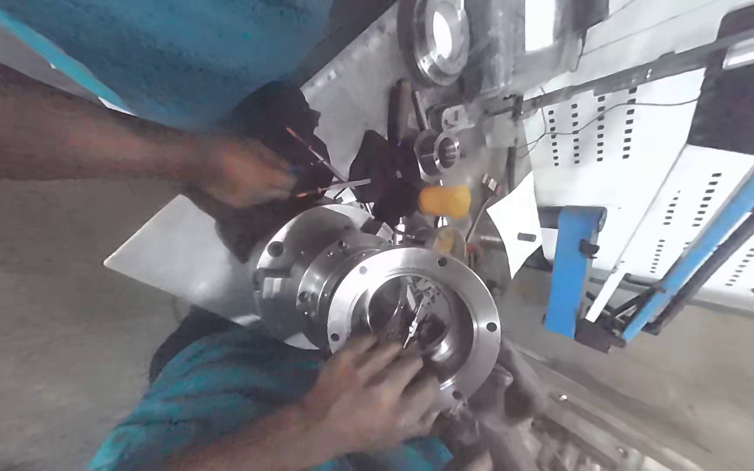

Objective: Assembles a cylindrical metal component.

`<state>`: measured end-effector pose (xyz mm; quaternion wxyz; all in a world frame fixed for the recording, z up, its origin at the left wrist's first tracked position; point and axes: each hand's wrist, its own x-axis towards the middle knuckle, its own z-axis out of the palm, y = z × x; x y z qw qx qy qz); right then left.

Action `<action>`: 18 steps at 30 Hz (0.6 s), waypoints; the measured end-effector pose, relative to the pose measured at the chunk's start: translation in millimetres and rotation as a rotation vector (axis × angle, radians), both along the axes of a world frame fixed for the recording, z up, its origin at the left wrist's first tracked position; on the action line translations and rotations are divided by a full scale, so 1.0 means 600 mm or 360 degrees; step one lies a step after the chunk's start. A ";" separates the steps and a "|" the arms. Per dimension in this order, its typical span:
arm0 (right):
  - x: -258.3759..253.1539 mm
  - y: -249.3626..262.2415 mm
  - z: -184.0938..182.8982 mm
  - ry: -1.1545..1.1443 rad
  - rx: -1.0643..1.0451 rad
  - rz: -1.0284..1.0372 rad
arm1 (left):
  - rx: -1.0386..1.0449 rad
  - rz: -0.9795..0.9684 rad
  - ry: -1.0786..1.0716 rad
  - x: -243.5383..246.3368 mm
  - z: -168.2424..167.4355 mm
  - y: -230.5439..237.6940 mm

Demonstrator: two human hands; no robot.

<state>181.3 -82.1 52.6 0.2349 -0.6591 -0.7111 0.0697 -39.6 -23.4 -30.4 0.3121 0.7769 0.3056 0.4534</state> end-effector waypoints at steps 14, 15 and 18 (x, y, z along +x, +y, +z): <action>-0.085 -0.043 0.089 0.0688 -0.0480 -0.0335 | -0.0026 -0.0096 -0.0075 -0.008 -0.002 0.011; -0.070 -0.051 0.085 0.0512 -0.0444 -0.0145 | -0.0021 -0.0099 -0.0070 -0.008 -0.002 0.012; -0.043 -0.044 0.098 -0.0185 -0.0412 0.0218 | -0.0025 -0.0120 -0.0079 -0.007 -0.001 0.015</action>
